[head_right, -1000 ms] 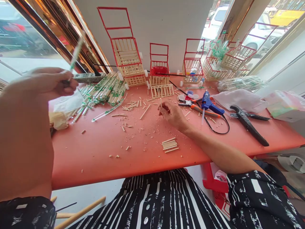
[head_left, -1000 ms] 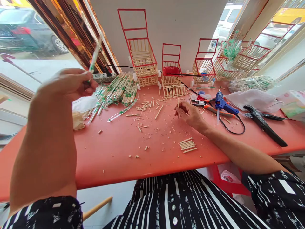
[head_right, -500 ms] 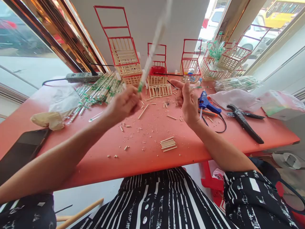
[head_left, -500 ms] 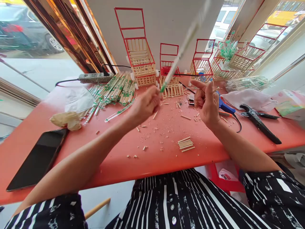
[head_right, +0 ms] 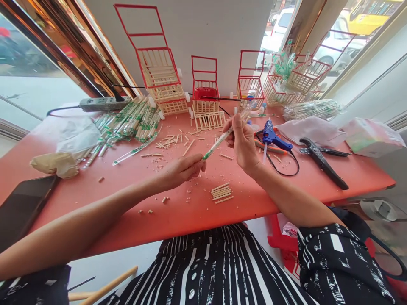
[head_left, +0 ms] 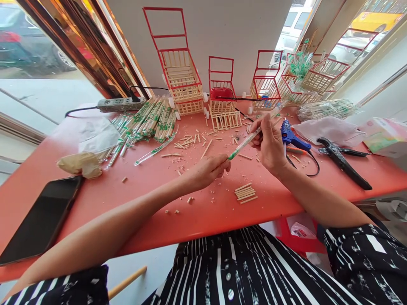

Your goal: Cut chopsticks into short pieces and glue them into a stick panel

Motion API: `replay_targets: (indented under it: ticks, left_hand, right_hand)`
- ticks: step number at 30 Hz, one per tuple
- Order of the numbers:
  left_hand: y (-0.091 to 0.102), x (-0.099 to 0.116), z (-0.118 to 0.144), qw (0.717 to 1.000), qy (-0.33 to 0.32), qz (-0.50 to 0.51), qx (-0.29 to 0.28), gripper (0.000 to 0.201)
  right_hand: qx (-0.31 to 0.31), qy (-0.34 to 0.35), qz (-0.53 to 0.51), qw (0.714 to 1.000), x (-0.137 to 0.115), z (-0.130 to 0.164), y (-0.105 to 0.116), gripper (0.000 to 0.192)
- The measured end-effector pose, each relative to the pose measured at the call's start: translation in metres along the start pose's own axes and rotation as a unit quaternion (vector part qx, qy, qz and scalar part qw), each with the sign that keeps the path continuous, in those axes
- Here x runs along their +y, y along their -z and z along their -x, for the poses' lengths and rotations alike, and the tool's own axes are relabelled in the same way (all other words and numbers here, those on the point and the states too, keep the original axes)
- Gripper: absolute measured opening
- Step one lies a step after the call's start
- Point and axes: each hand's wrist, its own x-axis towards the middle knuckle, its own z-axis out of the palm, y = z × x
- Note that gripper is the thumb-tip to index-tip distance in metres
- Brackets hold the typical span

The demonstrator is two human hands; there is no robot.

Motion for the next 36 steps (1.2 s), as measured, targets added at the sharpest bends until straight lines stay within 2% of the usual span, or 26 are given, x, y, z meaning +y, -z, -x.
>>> replay_targets:
  ticks: [8,12,15,20,22,26,28,33,36]
  left_hand:
    - [-0.009,-0.004,0.002,0.999,-0.003,0.000,0.049,0.033]
    - [-0.009,-0.005,0.001,0.998,0.004,0.029,0.051,0.035]
    - [-0.008,-0.004,-0.001,0.998,0.003,0.059,0.038,0.034]
    - [-0.006,-0.005,-0.005,0.987,0.026,0.158,0.024,0.032]
    - [-0.003,-0.004,-0.005,0.985,0.030,0.167,0.021,0.031]
    - [0.007,-0.003,-0.004,0.991,0.040,0.125,0.014,0.028]
    - [0.014,-0.005,-0.006,0.992,0.051,0.117,0.010,0.028]
    - [0.045,-0.017,-0.008,0.987,0.079,0.137,0.018,0.030]
    - [0.073,-0.018,-0.005,0.983,0.109,0.123,0.078,0.026]
  right_hand:
    - [-0.040,-0.062,-0.076,0.994,0.009,0.012,-0.010,0.072]
    - [-0.118,-0.111,-0.098,0.982,0.011,0.024,-0.018,0.072]
    - [-0.168,-0.129,-0.091,0.973,0.010,0.030,-0.023,0.073]
    - [-0.197,-0.127,-0.041,0.971,0.007,0.022,-0.016,0.068]
    - [-0.164,-0.113,-0.035,0.979,0.004,0.014,-0.009,0.065]
    - [-0.017,-0.058,-0.042,0.997,-0.002,-0.006,0.008,0.060]
    - [0.026,-0.032,-0.030,0.999,-0.001,-0.016,0.014,0.060]
    - [0.064,0.007,-0.053,0.997,0.009,-0.034,0.034,0.064]
    - [0.084,0.040,-0.102,0.990,0.010,-0.045,0.052,0.061]
